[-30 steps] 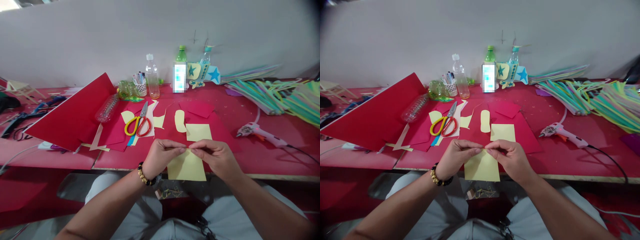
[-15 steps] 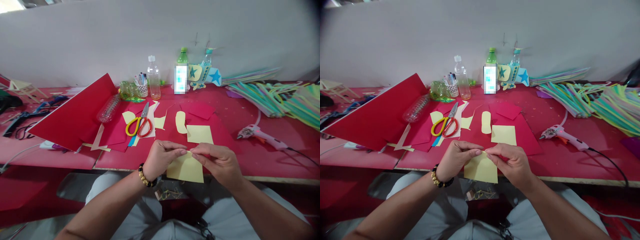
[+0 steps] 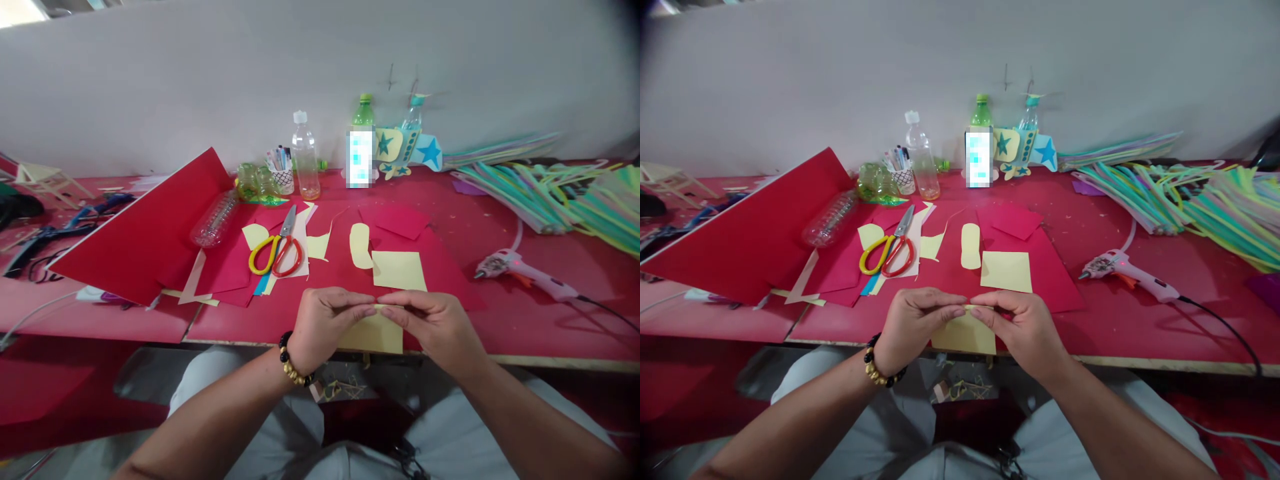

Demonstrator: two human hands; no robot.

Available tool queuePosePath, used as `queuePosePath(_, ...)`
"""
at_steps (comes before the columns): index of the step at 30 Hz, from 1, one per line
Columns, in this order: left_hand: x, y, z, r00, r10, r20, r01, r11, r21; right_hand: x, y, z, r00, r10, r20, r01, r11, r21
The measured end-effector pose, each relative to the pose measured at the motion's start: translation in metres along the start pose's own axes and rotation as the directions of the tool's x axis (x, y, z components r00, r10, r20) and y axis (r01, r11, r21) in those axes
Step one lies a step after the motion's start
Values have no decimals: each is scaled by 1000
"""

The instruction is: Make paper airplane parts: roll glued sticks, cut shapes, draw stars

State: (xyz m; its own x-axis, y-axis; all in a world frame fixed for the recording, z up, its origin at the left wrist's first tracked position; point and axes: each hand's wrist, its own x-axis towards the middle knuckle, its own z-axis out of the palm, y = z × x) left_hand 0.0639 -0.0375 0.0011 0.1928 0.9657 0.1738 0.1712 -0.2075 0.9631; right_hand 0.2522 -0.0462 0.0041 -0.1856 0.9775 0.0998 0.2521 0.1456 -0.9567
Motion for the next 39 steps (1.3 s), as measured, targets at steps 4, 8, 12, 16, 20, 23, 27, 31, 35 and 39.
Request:
queuePosePath(4, 1, 0, 0, 1000, -6, 12, 6, 1000, 8, 1, -1, 0, 1000, 3, 2, -3, 1000, 8)
queuePosePath(8, 1, 0, 1, 1000, -9, 5, 9, 1000, -4, 2, -2, -2, 1000, 12, 10, -12, 1000, 3)
queuePosePath(12, 0, 1, 1, 1000, -30, 9, 30, 999, -12, 2, -3, -3, 999, 22, 31, -22, 1000, -4)
queuePosePath(16, 0, 3, 1, 997, -72, 15, 72, 997, -20, 1, -4, -2, 999, 28, 39, -28, 1000, 0)
queuePosePath(20, 0, 5, 1, 994, -110, 18, 111, 993, -37, 1, -4, -1, 999, 24, 44, -23, 1000, -4)
queuePosePath(23, -1, 5, 2, 993, -118, 15, 119, 992, -52, 2, -4, 0, 998, 27, 54, -27, 1000, 3)
queuePosePath(27, -1, 6, 3, 993, -118, 11, 119, 988, -102, 2, -6, 1, 998, 20, 52, -20, 1000, -11)
queuePosePath(31, 0, 6, -1, 984, -168, 51, 175, 970, -169, 1, -8, -1, 1000, -7, -9, 6, 999, -51)
queuePosePath(35, 1, 3, -7, 974, -210, 90, 225, 948, -224, 0, -8, -4, 997, -41, -59, 35, 995, -90)
queuePosePath(39, 2, 1, -10, 965, -234, 121, 255, 944, -207, 0, -8, -4, 993, -81, -81, 70, 989, -132)
